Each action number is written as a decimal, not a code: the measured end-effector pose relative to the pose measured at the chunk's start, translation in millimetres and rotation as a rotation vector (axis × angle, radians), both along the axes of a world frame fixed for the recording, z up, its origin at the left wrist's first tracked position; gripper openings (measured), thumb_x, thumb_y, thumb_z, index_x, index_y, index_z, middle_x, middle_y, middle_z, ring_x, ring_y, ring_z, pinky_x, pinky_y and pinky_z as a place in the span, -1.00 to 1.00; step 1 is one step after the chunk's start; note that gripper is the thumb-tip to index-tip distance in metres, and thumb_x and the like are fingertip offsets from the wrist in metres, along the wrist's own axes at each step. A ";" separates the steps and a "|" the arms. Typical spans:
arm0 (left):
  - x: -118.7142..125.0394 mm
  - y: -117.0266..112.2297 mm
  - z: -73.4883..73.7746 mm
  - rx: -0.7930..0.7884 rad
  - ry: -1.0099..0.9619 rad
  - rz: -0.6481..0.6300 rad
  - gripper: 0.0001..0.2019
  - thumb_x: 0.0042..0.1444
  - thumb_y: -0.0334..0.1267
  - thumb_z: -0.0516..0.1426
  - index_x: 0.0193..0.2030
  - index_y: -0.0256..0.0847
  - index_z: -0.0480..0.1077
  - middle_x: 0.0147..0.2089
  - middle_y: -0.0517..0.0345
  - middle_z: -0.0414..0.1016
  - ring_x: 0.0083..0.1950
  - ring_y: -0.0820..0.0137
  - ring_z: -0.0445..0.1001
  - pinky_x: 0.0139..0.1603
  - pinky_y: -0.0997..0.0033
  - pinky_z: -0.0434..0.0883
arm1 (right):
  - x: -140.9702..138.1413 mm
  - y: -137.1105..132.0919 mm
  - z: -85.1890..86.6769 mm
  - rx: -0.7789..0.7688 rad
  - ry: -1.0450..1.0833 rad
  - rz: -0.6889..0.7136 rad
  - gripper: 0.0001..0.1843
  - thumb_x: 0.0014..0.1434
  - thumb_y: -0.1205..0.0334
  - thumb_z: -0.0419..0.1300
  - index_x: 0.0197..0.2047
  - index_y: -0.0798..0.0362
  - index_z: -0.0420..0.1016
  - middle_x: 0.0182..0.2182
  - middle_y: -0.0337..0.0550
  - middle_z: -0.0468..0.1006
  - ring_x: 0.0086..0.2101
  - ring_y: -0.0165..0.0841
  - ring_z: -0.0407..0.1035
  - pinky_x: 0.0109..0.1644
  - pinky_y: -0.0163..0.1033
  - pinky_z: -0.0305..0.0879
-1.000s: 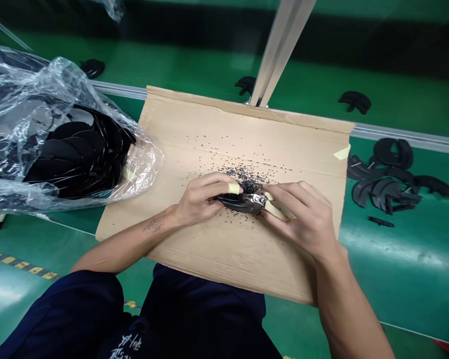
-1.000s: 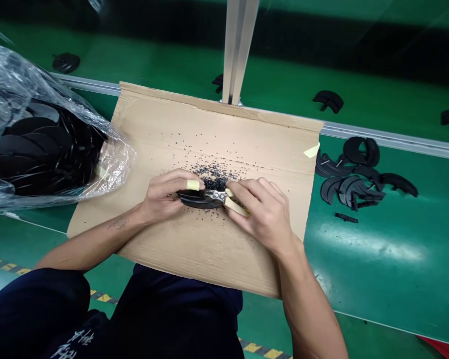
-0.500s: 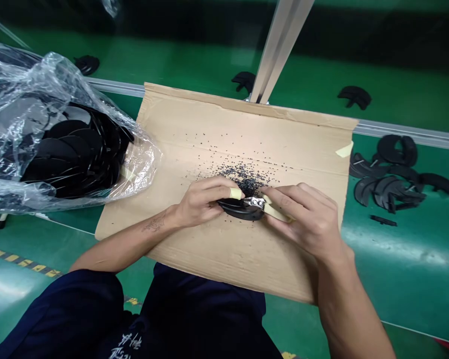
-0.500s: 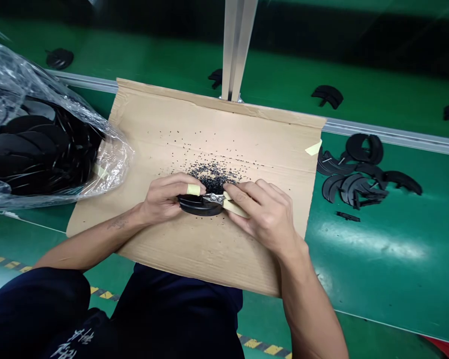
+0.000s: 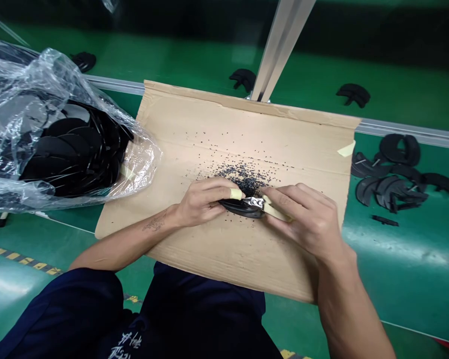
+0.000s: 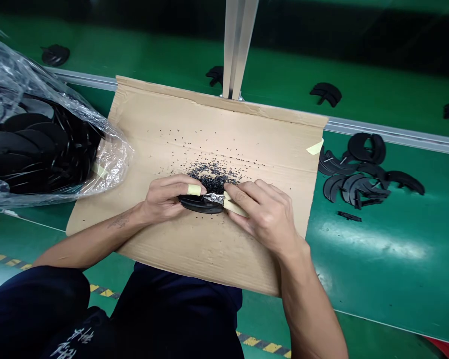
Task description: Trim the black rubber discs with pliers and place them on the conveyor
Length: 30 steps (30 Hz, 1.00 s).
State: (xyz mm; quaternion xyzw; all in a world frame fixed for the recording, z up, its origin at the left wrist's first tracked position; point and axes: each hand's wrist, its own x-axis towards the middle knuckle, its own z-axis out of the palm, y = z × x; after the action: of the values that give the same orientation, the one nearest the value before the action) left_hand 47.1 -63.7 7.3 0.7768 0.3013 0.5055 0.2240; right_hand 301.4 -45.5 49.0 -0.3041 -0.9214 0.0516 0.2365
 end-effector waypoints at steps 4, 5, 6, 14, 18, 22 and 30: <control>-0.5 -0.5 0.1 0.020 0.005 0.002 -0.80 0.20 -0.53 0.21 -0.07 -0.26 0.53 -0.15 0.05 0.65 -0.12 0.46 0.63 -0.10 0.50 0.59 | 0.3 -0.5 1.1 0.005 -0.028 -0.011 -0.73 0.34 0.24 0.24 0.08 0.12 0.50 -0.19 -0.06 0.65 -0.30 -0.32 0.42 -0.24 -0.21 0.33; -0.6 -0.7 0.1 0.021 0.005 0.002 -0.80 0.20 -0.52 0.21 -0.06 -0.25 0.53 -0.15 0.05 0.65 -0.12 0.46 0.63 -0.11 0.49 0.60 | 0.1 -1.1 1.8 0.021 -0.046 -0.020 -0.73 0.35 0.25 0.24 0.09 0.10 0.50 -0.20 -0.07 0.65 -0.30 -0.32 0.42 -0.26 -0.20 0.32; -0.7 -0.9 0.1 0.021 0.003 0.001 -0.81 0.21 -0.50 0.22 -0.06 -0.23 0.52 -0.15 0.06 0.66 -0.12 0.45 0.63 -0.12 0.48 0.60 | -0.2 -2.0 2.6 0.041 -0.061 -0.030 -0.73 0.35 0.25 0.23 0.10 0.09 0.51 -0.21 -0.08 0.65 -0.31 -0.31 0.43 -0.28 -0.20 0.30; 3.8 -0.6 5.9 0.023 -0.029 -0.003 -0.83 0.24 -0.43 0.23 -0.04 -0.20 0.51 -0.18 0.09 0.64 -0.16 0.47 0.62 -0.16 0.48 0.59 | -5.0 -7.6 3.7 -0.132 0.083 -0.039 -0.78 0.36 0.27 0.21 0.05 0.06 0.54 -0.24 -0.09 0.65 -0.30 -0.32 0.51 -0.24 -0.20 0.39; 5.8 -0.8 12.9 -0.005 0.010 -0.002 -0.87 0.26 -0.37 0.21 -0.06 -0.25 0.47 -0.18 0.06 0.59 -0.12 0.44 0.59 -0.14 0.45 0.57 | -4.2 -2.4 -0.4 -0.282 0.214 -0.095 -0.77 0.35 0.21 0.19 0.04 0.02 0.54 -0.25 -0.08 0.61 -0.30 -0.31 0.49 -0.25 -0.21 0.37; 5.0 0.2 18.0 -0.049 0.147 0.044 -0.83 0.31 -0.30 0.16 0.01 -0.27 0.40 -0.16 0.04 0.58 -0.14 0.39 0.55 -0.15 0.38 0.54 | -2.9 4.6 -6.6 -0.011 0.024 -0.185 -0.78 0.35 0.16 0.15 -0.02 0.05 0.52 -0.29 -0.07 0.58 -0.30 -0.26 0.38 -0.27 -0.17 0.21; -14.6 25.0 48.1 0.100 0.540 -0.006 -0.83 0.37 -0.33 0.01 -0.01 -0.21 0.40 -0.17 0.07 0.53 -0.17 0.37 0.46 -0.16 0.37 0.43 | 1.0 13.1 -9.4 0.201 0.040 -0.151 -0.77 0.37 0.19 0.11 0.00 0.11 0.46 -0.27 -0.04 0.56 -0.28 -0.24 0.35 -0.25 -0.18 0.17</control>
State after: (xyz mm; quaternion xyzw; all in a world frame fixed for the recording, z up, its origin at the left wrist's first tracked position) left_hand 32.5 -38.7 55.4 0.8945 0.3223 0.2937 0.0984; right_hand 302.3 -32.5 39.6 -0.3464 -0.8914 -0.0531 0.2875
